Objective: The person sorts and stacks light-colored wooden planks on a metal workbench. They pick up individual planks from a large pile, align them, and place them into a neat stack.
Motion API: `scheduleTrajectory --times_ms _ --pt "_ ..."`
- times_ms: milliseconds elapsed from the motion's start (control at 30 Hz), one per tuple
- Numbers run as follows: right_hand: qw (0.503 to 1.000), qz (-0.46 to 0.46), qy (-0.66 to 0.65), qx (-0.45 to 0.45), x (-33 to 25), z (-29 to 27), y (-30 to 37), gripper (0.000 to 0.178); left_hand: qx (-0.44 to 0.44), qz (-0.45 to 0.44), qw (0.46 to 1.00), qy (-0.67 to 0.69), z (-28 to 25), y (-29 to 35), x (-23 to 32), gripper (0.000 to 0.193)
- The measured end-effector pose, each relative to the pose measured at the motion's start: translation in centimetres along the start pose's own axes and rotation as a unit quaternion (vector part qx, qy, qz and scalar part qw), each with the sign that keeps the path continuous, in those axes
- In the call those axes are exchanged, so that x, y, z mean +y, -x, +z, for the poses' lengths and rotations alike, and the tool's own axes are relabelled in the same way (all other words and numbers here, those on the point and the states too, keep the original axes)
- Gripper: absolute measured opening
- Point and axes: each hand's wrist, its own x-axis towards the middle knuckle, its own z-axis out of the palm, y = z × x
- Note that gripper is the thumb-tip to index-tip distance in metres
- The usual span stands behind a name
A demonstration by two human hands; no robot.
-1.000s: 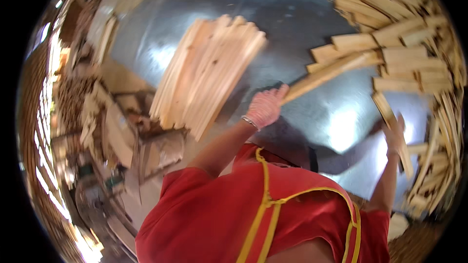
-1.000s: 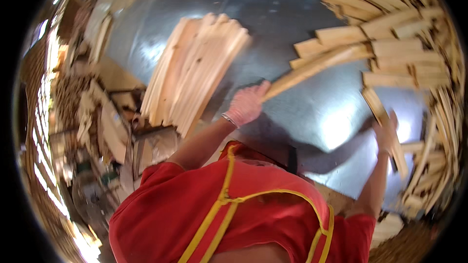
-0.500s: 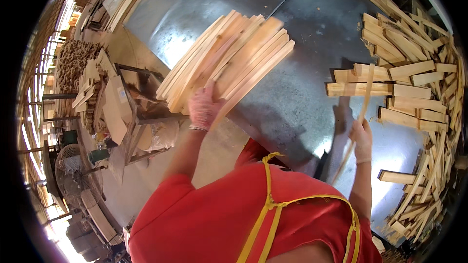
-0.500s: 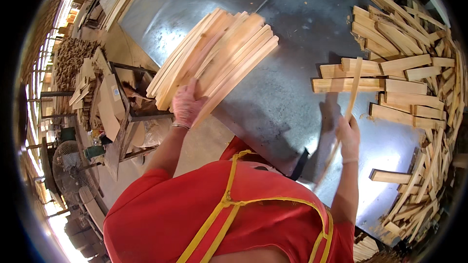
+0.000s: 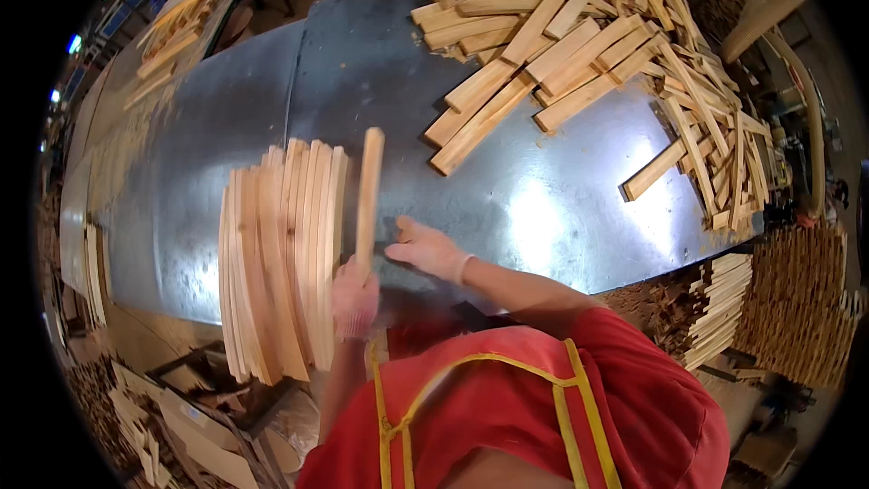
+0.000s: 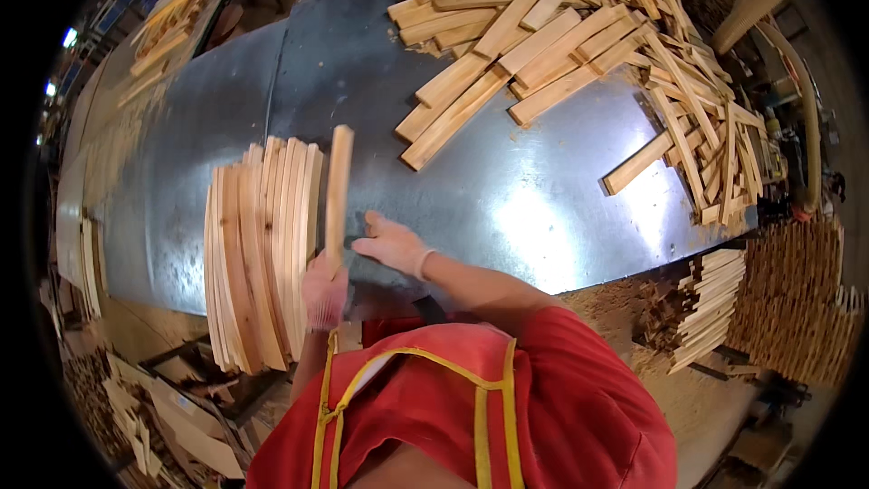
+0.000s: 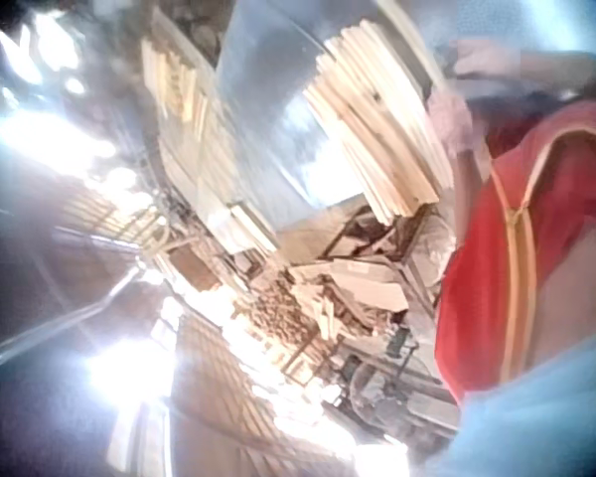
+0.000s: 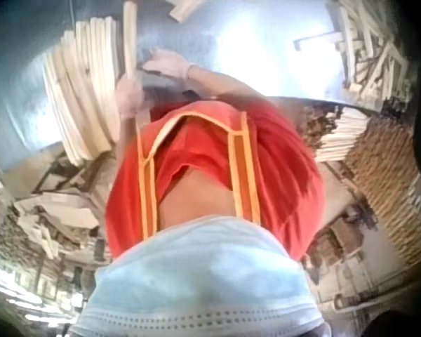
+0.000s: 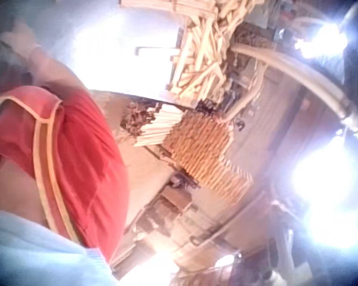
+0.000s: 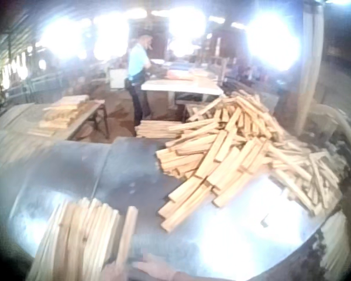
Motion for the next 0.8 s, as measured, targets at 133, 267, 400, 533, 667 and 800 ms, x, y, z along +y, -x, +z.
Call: scheduleTrajectory --times_ms 133,267,400,533,667,800 --pt "0.983 0.031 -0.126 0.127 6.4 -10.2 2.5 0.068 0.103 -0.003 0.963 -0.248 -2.2 1.1 -0.6 0.073" --pt "0.916 0.077 -0.286 0.269 13.5 -22.2 3.5 0.078 0.052 -0.049 0.956 -0.286 -1.0 -2.5 0.5 0.085" --pt "0.884 0.079 -0.168 0.429 17.6 -35.2 2.1 0.078 0.089 0.077 0.963 -0.245 2.5 -11.5 9.4 0.086" --pt "0.852 0.134 0.094 0.497 18.2 -44.1 -1.0 0.078 0.154 0.236 0.952 -0.122 5.5 -24.6 21.6 0.083" --pt "0.806 0.061 0.167 0.564 18.6 -44.5 -4.1 0.076 -0.005 0.124 0.986 -0.107 8.2 -31.6 28.9 0.093" --pt "0.917 0.076 -0.281 0.271 16.1 -35.5 -2.4 0.066 -0.157 0.054 0.985 -0.05 11.2 -28.1 32.3 0.105"
